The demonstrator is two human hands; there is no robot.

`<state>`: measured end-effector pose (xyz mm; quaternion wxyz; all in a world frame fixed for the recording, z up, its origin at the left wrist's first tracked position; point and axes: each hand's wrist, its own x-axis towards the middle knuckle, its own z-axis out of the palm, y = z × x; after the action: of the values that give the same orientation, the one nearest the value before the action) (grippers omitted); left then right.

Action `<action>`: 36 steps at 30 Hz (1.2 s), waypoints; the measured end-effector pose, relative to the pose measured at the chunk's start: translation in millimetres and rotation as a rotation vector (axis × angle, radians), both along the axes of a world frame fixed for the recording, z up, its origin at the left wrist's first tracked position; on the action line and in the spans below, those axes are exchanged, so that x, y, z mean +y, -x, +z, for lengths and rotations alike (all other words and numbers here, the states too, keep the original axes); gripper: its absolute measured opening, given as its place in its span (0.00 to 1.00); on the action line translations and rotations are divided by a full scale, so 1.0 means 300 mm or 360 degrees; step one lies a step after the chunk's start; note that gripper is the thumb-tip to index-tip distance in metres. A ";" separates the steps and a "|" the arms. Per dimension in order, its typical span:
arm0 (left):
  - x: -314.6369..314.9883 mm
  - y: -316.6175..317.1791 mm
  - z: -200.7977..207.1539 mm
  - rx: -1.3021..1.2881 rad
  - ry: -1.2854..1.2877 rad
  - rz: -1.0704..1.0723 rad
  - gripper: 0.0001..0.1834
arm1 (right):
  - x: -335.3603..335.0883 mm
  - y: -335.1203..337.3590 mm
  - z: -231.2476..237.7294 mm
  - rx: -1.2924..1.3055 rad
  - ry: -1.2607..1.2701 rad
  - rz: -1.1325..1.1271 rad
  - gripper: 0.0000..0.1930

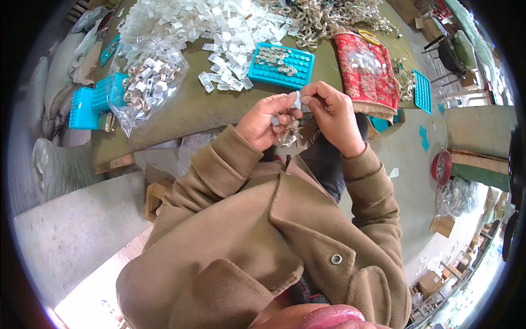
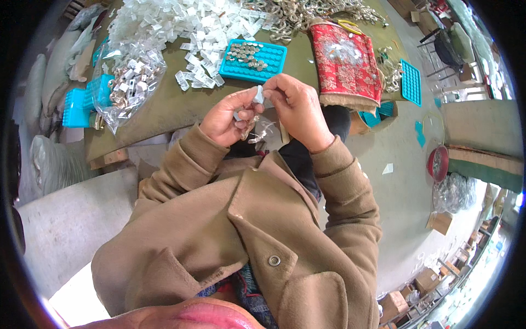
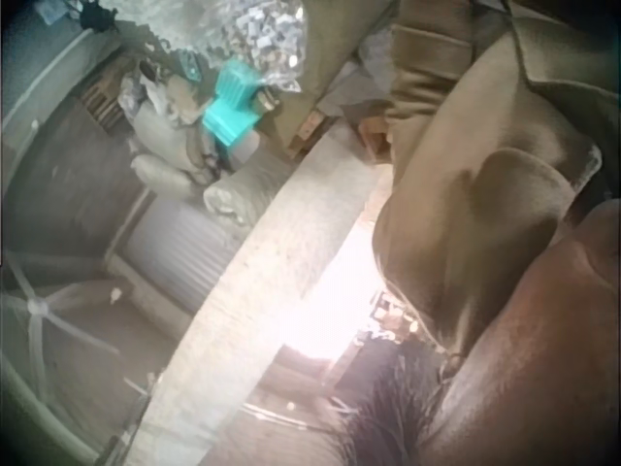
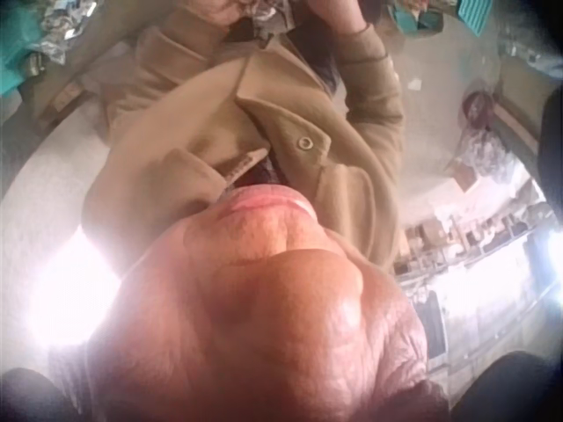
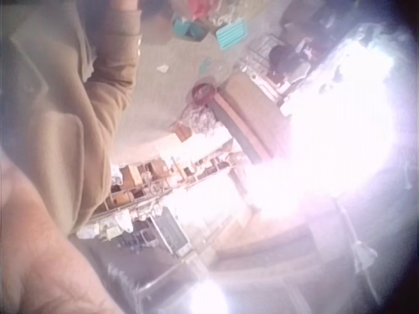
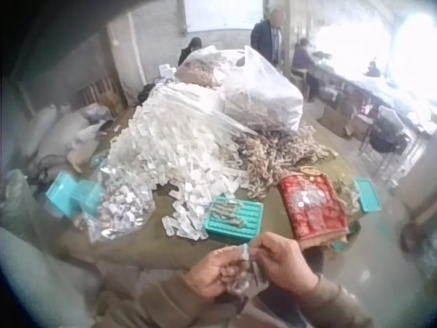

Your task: The person repeatedly picks small white plastic housings and metal contacts from a table, inserts the contacts into the housings, and places the assembled units into a blue tray. The person occasionally uses a red light to illuminate the components during insertion.

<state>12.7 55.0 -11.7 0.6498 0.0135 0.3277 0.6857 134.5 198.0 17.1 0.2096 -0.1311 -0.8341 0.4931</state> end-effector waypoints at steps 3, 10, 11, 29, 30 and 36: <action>-0.006 0.002 -0.013 0.0011 -0.0015 0.0027 0.10 | 0.001 0.015 0.002 -0.0067 -0.0073 0.0086 0.03; -0.024 0.017 -0.010 0.0270 0.0106 -0.0046 0.10 | 0.107 0.073 0.007 -0.0382 0.0712 0.0634 0.02; -0.021 0.021 -0.006 0.0307 0.0110 -0.0008 0.10 | 0.107 0.082 0.004 -0.0328 0.0694 0.0681 0.03; -0.288 0.578 0.299 0.2872 0.0724 0.0966 0.10 | 0.497 0.566 -0.024 -0.0639 -0.1068 -0.0566 0.43; -0.312 0.613 0.286 0.2963 0.0977 0.0870 0.10 | 0.506 0.592 -0.032 -0.0712 -0.1051 -0.0580 0.44; -0.415 0.752 0.152 0.3170 0.1561 0.0721 0.15 | 0.543 0.682 -0.059 -0.0721 -0.1110 -0.0585 0.34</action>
<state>-213.0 -69.6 33.9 -0.1044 0.2375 0.9275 0.2691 -69.9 360.9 -0.7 0.1374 -0.3031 -0.9381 0.0961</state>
